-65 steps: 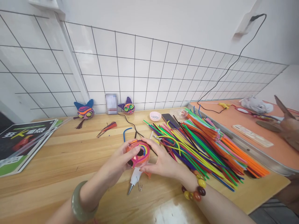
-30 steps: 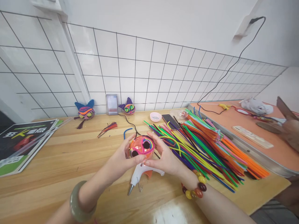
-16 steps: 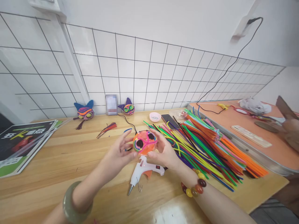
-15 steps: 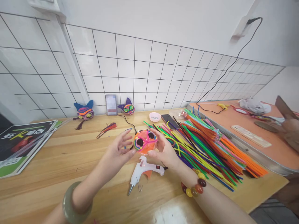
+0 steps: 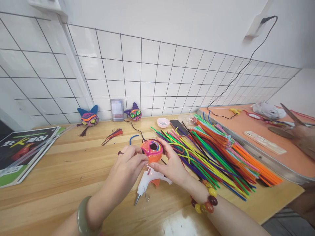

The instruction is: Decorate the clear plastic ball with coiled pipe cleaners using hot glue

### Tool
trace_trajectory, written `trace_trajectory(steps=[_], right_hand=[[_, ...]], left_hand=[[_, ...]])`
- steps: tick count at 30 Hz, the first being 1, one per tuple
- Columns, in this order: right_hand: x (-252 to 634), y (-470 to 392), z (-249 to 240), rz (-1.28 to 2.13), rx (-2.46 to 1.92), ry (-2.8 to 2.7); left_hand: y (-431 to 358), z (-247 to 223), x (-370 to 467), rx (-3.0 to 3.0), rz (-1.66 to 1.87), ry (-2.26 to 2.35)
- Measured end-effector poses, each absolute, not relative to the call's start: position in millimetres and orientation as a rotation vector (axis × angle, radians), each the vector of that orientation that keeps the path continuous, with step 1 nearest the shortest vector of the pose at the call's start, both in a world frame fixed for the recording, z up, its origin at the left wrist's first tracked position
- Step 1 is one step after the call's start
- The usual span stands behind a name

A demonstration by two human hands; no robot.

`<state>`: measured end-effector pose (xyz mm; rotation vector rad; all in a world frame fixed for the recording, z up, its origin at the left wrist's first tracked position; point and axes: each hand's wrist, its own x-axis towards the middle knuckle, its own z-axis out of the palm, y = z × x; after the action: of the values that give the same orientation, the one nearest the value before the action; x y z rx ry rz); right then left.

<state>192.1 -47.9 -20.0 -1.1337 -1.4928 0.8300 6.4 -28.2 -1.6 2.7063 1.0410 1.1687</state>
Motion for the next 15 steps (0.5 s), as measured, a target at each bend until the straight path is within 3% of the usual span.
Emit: trace_trajectory(steps=[7, 15], right_hand=[[199, -40, -26, 0.939, -1.044, -1.412], [205, -20, -34, 1.045, -0.895, -1.164]], left_hand=[[-23, 4, 2, 2.510, 1.220, 1.012], [15, 2, -22, 1.386, 1.475, 1.333]])
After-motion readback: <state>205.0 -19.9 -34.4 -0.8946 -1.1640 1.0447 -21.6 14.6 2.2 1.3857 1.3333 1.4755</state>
